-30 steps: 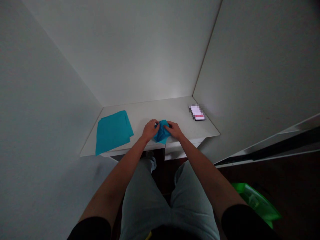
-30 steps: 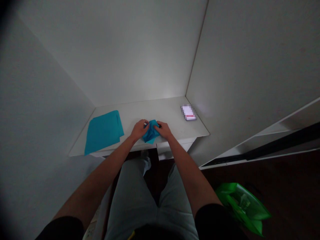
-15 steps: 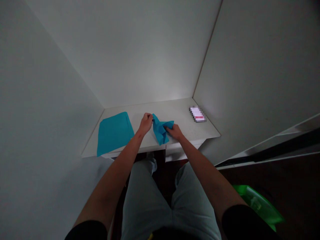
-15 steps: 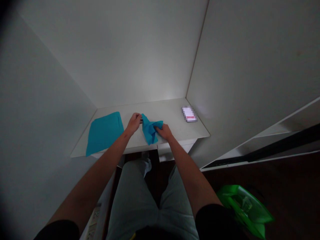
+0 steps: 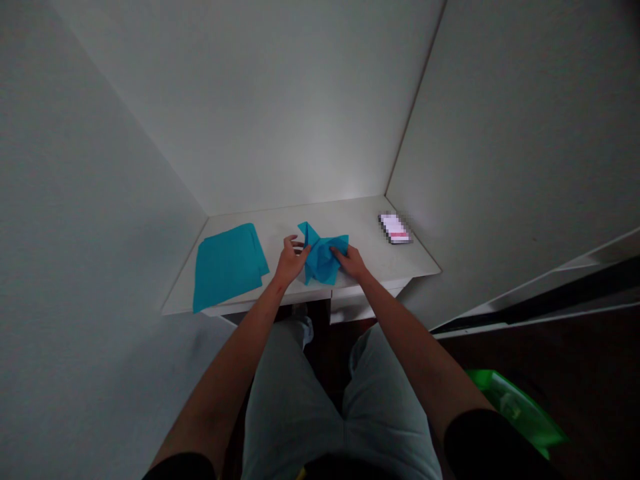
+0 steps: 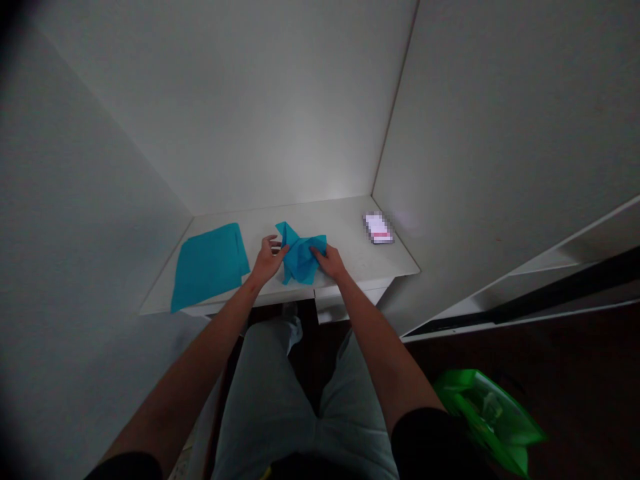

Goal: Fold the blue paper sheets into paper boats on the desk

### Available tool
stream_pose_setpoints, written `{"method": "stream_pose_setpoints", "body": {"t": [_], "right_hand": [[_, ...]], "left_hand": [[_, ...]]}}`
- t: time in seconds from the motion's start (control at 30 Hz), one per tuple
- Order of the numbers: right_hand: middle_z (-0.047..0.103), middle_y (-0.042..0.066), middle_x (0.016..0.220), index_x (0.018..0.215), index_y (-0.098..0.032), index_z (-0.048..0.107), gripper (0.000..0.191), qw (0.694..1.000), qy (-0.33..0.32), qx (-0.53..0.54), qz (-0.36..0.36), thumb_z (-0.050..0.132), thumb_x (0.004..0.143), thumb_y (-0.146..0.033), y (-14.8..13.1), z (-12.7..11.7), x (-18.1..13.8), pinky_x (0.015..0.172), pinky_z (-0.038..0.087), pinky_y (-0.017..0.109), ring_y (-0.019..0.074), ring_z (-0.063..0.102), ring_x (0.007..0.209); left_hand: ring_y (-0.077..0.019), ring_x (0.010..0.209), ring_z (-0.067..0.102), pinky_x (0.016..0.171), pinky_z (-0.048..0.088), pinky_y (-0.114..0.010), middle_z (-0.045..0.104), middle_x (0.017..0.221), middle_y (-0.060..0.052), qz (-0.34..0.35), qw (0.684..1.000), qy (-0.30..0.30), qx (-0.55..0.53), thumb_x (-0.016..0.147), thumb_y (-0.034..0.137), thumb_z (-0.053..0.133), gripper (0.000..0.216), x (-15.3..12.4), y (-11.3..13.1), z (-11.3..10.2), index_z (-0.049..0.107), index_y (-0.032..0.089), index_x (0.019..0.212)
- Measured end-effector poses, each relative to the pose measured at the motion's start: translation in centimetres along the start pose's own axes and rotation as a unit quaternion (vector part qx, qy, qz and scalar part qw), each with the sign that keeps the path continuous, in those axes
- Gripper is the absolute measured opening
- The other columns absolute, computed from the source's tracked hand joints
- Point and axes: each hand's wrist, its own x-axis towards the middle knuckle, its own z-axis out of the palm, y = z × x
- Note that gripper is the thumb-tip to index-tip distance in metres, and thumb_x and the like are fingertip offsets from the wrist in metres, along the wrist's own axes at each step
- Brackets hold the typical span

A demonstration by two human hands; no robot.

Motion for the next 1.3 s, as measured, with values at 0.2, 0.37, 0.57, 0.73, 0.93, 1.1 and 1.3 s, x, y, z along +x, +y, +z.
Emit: {"method": "stream_pose_setpoints", "body": {"t": [0.2, 0.37, 0.57, 0.73, 0.93, 1.1, 1.3], "right_hand": [[0.083, 0.010, 0.106, 0.101, -0.022, 0.076, 0.050, 0.999, 0.008, 0.037, 0.019, 0.064, 0.091, -0.069, 0.2, 0.0, 0.2, 0.096, 0.060, 0.047, 0.0310, 0.075, 0.099], [0.081, 0.010, 0.089, 0.091, -0.021, 0.075, 0.055, 0.998, 0.011, 0.043, 0.035, 0.065, 0.088, -0.075, 0.4, -0.1, 0.4, 0.081, 0.063, 0.043, 0.0325, 0.076, 0.092], [0.071, 0.006, 0.065, 0.076, -0.023, 0.066, 0.056, 0.997, -0.007, 0.047, 0.063, 0.067, 0.085, -0.078, 0.6, -0.1, 0.3, 0.061, 0.058, 0.035, 0.0261, 0.071, 0.065], [0.068, 0.005, 0.063, 0.073, -0.022, 0.064, 0.056, 0.996, 0.014, 0.063, 0.059, 0.069, 0.083, -0.077, 0.9, -0.4, 0.6, 0.059, 0.054, 0.034, 0.0217, 0.064, 0.059], [0.080, 0.011, 0.093, 0.095, -0.019, 0.073, 0.058, 0.989, 0.045, 0.120, 0.067, 0.074, 0.079, -0.075, 0.8, -0.8, 0.8, 0.071, 0.060, 0.039, 0.0266, 0.072, 0.079], [0.080, 0.010, 0.086, 0.092, -0.018, 0.073, 0.058, 0.989, 0.037, 0.123, 0.079, 0.076, 0.076, -0.074, 0.8, -0.7, 0.7, 0.066, 0.059, 0.037, 0.0246, 0.070, 0.072], [0.081, 0.012, 0.092, 0.099, -0.019, 0.075, 0.061, 0.987, 0.000, 0.130, 0.094, 0.083, 0.071, -0.072, 0.0, -0.7, 0.4, 0.064, 0.061, 0.037, 0.0267, 0.073, 0.075]], "left_hand": [[-0.0221, 0.080, 0.062, 0.079, 0.048, -0.034, 0.067, 0.078, -0.003, -0.037, 0.997, 0.015, 0.069, 0.101, 0.034, 0.057, 0.027, -0.6, -2.5, -1.3, 0.062, 0.022, 0.078], [-0.0211, 0.075, 0.058, 0.074, 0.044, -0.033, 0.062, 0.073, -0.001, -0.062, 0.992, 0.081, 0.072, 0.101, 0.031, 0.057, 0.029, 0.1, -3.1, -2.8, 0.058, 0.023, 0.074], [-0.0227, 0.084, 0.062, 0.081, 0.045, -0.033, 0.067, 0.084, -0.004, -0.013, 0.990, 0.129, 0.054, 0.102, 0.028, 0.055, 0.018, 0.2, -3.2, -3.7, 0.061, 0.023, 0.086], [-0.0221, 0.084, 0.062, 0.083, 0.045, -0.032, 0.067, 0.087, -0.003, 0.019, 0.987, 0.138, 0.082, 0.105, 0.030, 0.050, 0.018, -0.3, -3.0, -2.9, 0.058, 0.023, 0.091], [-0.0224, 0.082, 0.062, 0.081, 0.045, -0.033, 0.066, 0.085, -0.003, 0.040, 0.986, 0.125, 0.105, 0.108, 0.034, 0.047, 0.021, -0.1, -2.7, -2.6, 0.059, 0.023, 0.094], [-0.0221, 0.079, 0.061, 0.079, 0.045, -0.033, 0.066, 0.083, -0.003, 0.045, 0.987, 0.115, 0.099, 0.107, 0.035, 0.047, 0.022, 0.5, -3.0, -3.5, 0.060, 0.023, 0.094], [-0.0222, 0.088, 0.062, 0.085, 0.048, -0.034, 0.067, 0.088, -0.004, 0.004, 0.992, 0.124, 0.019, 0.105, 0.036, 0.051, 0.021, 0.6, -3.5, -2.0, 0.061, 0.023, 0.091]]}}
